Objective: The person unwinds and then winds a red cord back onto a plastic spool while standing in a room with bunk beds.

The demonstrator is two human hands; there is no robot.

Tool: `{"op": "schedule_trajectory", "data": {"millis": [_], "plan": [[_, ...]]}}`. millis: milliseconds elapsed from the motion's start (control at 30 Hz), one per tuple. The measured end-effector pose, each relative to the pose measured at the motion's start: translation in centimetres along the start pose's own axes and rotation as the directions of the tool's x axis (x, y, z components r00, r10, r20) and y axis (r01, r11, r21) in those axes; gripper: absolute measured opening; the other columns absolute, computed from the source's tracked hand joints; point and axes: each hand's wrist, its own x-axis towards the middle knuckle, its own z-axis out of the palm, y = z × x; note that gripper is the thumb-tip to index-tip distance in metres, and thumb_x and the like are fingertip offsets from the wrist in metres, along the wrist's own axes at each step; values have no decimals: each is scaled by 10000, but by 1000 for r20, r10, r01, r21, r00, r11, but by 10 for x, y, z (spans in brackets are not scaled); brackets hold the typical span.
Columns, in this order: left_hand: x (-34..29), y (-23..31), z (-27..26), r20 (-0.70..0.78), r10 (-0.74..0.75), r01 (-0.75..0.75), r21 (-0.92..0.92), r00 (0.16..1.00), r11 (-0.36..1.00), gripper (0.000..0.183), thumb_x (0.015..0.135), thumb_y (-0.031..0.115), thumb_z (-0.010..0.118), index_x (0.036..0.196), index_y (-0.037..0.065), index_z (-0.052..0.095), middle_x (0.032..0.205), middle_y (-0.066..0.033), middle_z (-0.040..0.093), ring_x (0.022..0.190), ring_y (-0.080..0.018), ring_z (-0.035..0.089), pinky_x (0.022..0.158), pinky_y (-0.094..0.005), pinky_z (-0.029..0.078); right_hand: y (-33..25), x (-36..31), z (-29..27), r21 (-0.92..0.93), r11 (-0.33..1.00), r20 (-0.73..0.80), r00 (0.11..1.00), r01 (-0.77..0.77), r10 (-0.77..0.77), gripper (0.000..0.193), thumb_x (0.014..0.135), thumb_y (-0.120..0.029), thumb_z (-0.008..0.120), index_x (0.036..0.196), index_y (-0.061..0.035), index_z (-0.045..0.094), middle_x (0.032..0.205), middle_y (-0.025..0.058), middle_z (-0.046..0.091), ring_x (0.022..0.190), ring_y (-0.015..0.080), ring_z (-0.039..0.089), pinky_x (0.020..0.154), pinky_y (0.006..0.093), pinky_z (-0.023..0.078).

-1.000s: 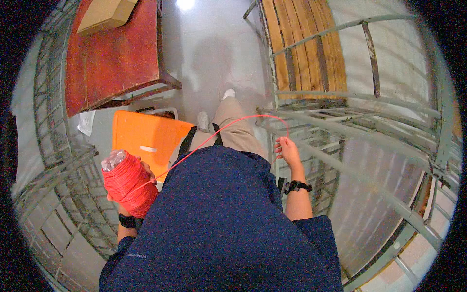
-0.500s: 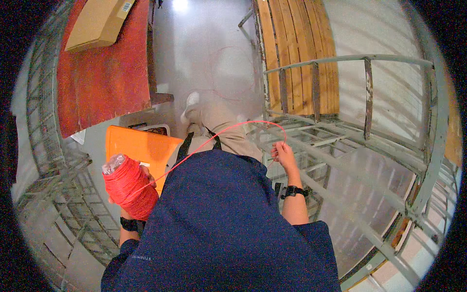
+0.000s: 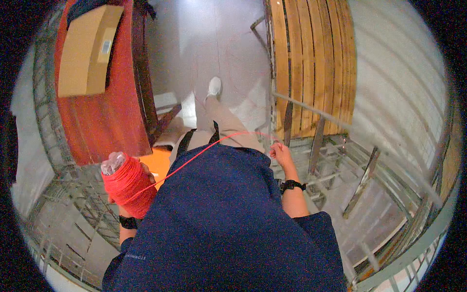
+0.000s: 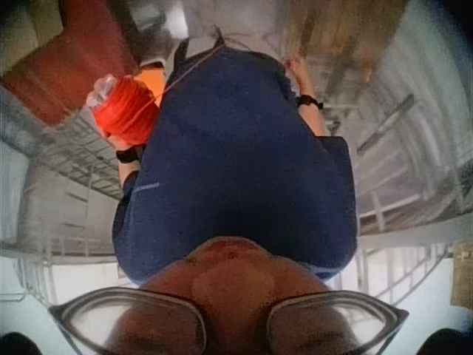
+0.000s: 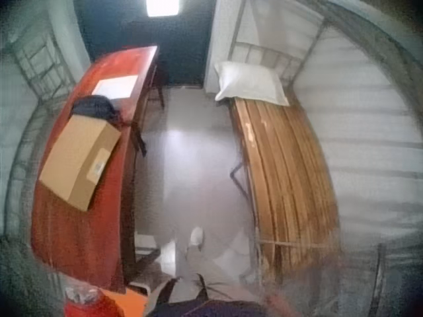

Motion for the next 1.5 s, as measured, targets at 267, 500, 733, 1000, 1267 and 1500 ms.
{"op": "schedule_trajectory", "data": {"millis": [267, 500, 733, 1000, 1267, 1500], "plan": [[59, 43, 30, -64, -2, 4, 33, 998, 999, 923, 716, 558, 708, 1401, 38, 372, 1287, -179, 527, 1112, -338, 554, 953, -451, 468, -129, 39, -3, 93, 996, -41, 999, -6, 10, 253, 1013, -292, 477, 989, -72, 601, 817, 36, 640, 686, 109, 595, 618, 255, 501], [132, 89, 41, -56, -105, 106, 17, 993, 994, 875, 752, 549, 668, 1403, 44, 374, 1305, -166, 521, 1134, -328, 541, 970, -448, 457, -123, 13, -12, 154, 983, -67, 992, -98, 109, 273, 1003, -307, 508, 987, -62, 626, 766, 35, 642, 676, 117, 603, 621, 259, 500], [211, 155, 30, -38, -179, 182, 81, 983, 980, 827, 788, 540, 628, 1405, 51, 375, 1324, -154, 515, 1155, -319, 529, 987, -445, 446, -90, -23, 27, 133, 972, -117, 970, -195, 211, 190, 924, -209, 576, 879, -33, 632, 721, 25, 605, 640, 140, 565, 590, 286, 458], [291, 241, -3, -1, -172, 172, 111, 985, 979, 775, 829, 530, 582, 1408, 58, 377, 1345, -139, 508, 1180, -307, 515, 1007, -442, 433, -193, 31, 103, 16, 997, -207, 975, -75, 77, 156, 924, -183, 578, 889, -40, 630, 764, 2, 601, 677, 133, 560, 650, 283, 458], [340, 303, -25, -58, -184, 189, 87, 981, 978, 724, 870, 520, 536, 1410, 65, 378, 1366, -125, 500, 1205, -296, 501, 1026, -438, 420, -323, 85, 110, 161, 984, -107, 989, -80, 98, 154, 958, -205, 587, 1000, -69, 645, 812, -23, 619, 742, 62, 575, 663, 208, 438], [378, 329, -15, -137, -169, 183, 99, 976, 978, 681, 906, 512, 496, 1412, 71, 380, 1385, -112, 494, 1226, -287, 488, 1044, -435, 409, -408, 145, 103, 21, 999, -75, 997, -28, 30, 228, 966, -244, 581, 964, -19, 620, 771, 19, 626, 693, 105, 588, 631, 242, 474]]}}
